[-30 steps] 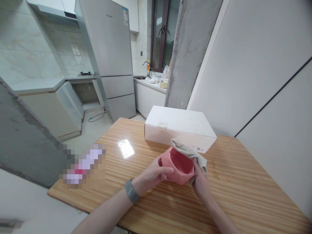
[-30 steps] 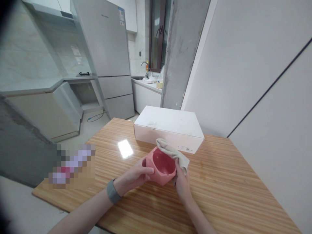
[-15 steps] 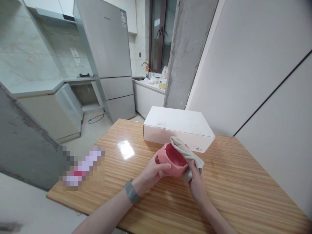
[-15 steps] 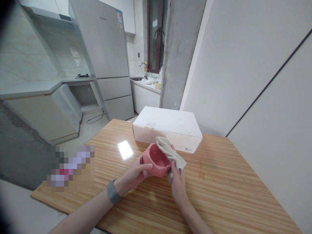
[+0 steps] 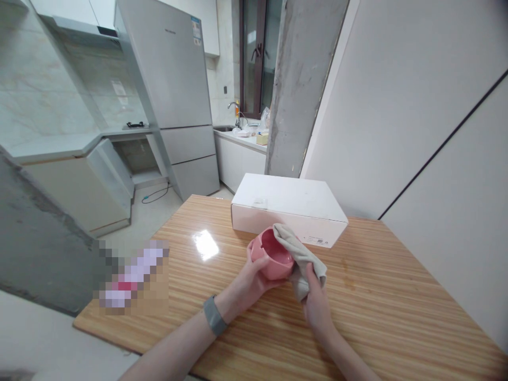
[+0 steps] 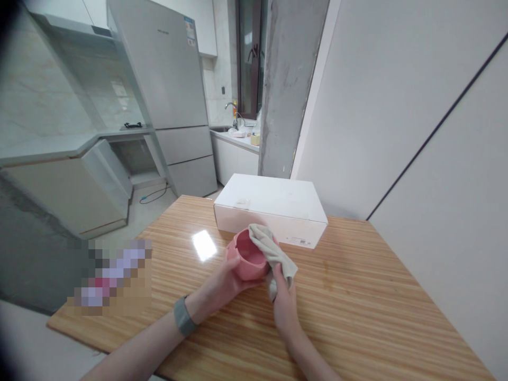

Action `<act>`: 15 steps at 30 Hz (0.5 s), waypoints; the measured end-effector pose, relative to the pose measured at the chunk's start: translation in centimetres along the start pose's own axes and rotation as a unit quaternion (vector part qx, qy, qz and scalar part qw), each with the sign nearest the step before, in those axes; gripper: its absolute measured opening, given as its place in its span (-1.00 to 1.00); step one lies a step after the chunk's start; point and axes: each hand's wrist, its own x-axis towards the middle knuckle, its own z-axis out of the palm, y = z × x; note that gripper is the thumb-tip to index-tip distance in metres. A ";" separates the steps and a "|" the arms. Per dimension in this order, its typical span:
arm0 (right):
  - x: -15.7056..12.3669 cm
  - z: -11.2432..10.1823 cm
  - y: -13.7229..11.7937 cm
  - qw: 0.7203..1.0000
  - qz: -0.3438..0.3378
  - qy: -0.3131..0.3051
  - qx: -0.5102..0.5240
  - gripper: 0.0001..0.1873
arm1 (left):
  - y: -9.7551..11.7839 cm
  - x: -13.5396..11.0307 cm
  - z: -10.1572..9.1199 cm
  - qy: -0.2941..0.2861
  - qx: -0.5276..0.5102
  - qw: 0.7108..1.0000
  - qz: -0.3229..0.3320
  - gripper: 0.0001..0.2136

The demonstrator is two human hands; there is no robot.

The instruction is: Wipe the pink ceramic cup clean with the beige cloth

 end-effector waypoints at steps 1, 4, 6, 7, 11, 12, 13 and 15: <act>0.2 0.1 -0.2 1.000 -0.005 -0.011 0.016 -0.56 | -0.1 0.2 -0.1 -0.005 -0.011 1.000 -0.009 -0.35; 0.7 0.6 -1.0 0.997 0.000 -0.030 0.066 -0.61 | -0.4 0.8 -0.6 0.002 -0.038 0.999 0.016 -0.48; 0.8 0.9 -1.6 0.996 0.021 -0.006 0.088 -0.63 | -0.5 0.9 -0.8 0.016 -0.038 0.998 0.040 -0.55; 0.9 1.0 -1.8 0.995 0.032 0.014 0.095 -0.63 | -0.5 0.8 -0.8 0.020 -0.033 0.999 0.037 -0.58; 1.2 0.5 -2.1 0.988 0.065 0.085 0.114 -0.57 | 0.1 0.2 -0.7 0.011 0.009 1.000 0.003 -0.59; 1.3 0.2 -2.1 0.986 0.074 0.091 0.116 -0.56 | 0.2 0.0 -0.7 0.002 0.020 1.000 0.000 -0.56; 1.4 -0.1 -2.1 0.986 0.081 0.091 0.115 -0.55 | 0.3 -0.1 -0.7 -0.010 0.032 0.999 -0.003 -0.53; 1.6 -0.4 -2.2 0.986 0.093 0.083 0.111 -0.55 | 0.5 -0.2 -0.7 -0.036 0.053 0.998 -0.006 -0.46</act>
